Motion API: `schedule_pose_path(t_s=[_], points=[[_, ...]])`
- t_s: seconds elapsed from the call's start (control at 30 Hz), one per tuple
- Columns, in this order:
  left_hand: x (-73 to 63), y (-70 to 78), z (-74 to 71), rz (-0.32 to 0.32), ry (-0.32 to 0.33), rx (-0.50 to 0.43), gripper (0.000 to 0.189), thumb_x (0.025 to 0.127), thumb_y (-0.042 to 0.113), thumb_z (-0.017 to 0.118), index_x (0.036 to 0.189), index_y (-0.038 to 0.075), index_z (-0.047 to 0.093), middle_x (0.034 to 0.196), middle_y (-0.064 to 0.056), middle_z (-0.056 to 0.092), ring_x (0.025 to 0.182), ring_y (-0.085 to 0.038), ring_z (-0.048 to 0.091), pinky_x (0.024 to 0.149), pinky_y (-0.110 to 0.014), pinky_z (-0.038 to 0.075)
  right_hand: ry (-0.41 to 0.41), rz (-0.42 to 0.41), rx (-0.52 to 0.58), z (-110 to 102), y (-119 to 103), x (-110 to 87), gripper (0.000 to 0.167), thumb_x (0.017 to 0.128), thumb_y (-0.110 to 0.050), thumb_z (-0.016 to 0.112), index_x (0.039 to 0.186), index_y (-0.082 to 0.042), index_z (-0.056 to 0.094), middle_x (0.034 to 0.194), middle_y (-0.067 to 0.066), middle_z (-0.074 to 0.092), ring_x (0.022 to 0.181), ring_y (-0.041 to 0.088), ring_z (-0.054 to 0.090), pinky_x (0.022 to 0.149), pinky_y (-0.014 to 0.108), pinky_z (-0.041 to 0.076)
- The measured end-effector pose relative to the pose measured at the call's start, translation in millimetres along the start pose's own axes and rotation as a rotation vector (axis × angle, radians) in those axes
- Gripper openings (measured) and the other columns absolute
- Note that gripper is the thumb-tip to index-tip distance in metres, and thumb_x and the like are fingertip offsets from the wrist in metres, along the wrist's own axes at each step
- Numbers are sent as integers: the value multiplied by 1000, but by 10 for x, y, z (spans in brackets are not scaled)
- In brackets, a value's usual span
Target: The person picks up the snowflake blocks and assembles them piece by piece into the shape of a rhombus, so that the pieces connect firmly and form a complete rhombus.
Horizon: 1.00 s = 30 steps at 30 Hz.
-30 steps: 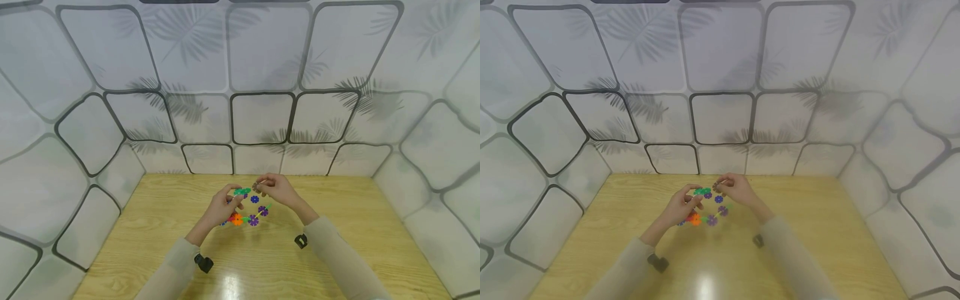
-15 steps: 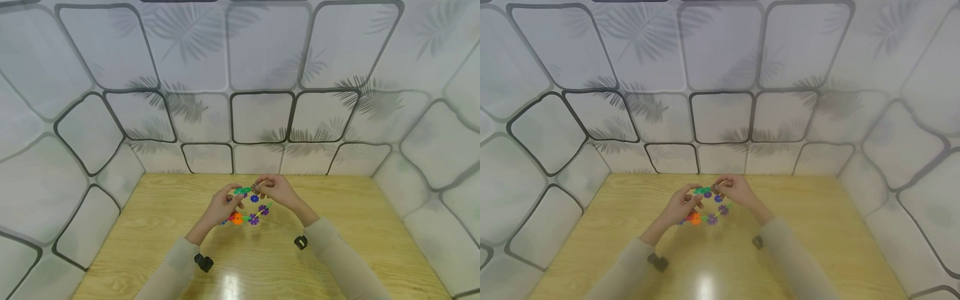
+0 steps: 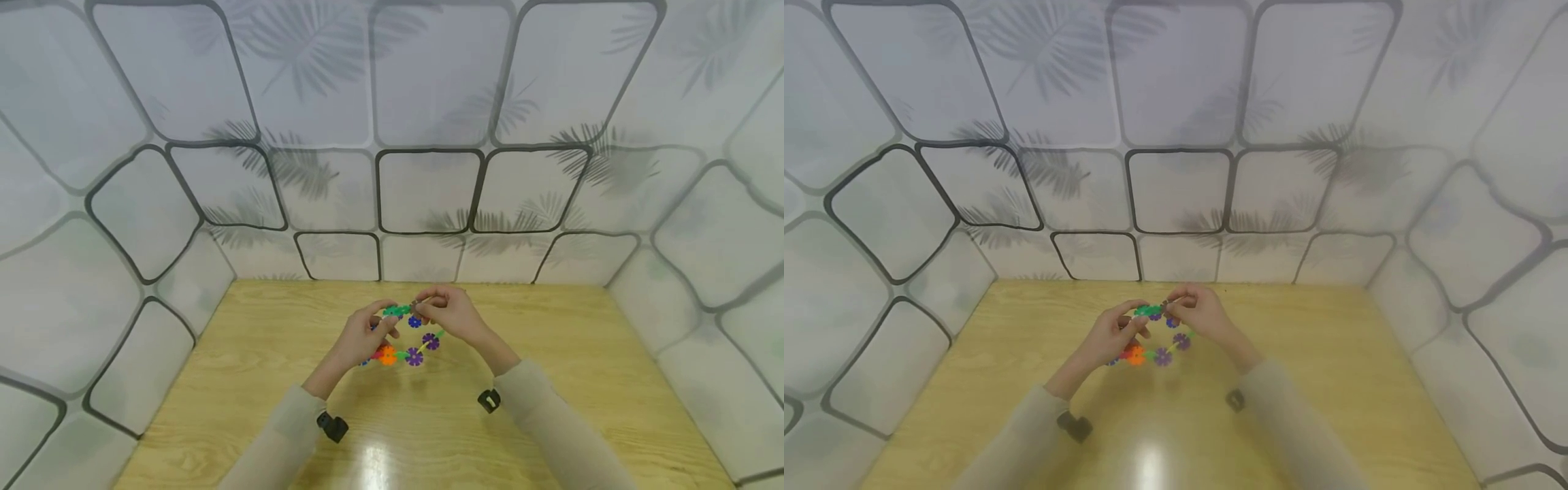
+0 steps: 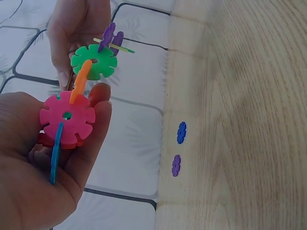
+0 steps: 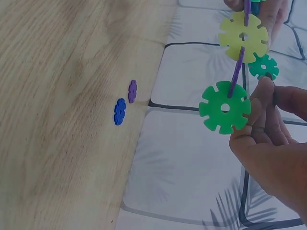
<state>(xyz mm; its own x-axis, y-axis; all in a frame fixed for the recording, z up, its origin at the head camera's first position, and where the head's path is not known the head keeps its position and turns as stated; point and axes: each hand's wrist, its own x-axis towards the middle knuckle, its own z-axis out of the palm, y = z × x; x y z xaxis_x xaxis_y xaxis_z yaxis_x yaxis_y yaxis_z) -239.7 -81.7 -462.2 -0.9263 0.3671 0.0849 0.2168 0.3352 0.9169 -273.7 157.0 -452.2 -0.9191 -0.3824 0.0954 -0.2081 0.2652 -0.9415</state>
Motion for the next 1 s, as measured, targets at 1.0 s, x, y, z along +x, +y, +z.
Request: schedule_pose_path(t_s=[1.0], points=[[-25,-86,55,-48,-30,-145,37,111,30,57,143,11,52,104,-27,70,74,-31,79,55,-36,63,-16,-8,4,171,8,-14,21,105,-9,66,121,3,65,101,21,78,90,40,75,84,50,65]])
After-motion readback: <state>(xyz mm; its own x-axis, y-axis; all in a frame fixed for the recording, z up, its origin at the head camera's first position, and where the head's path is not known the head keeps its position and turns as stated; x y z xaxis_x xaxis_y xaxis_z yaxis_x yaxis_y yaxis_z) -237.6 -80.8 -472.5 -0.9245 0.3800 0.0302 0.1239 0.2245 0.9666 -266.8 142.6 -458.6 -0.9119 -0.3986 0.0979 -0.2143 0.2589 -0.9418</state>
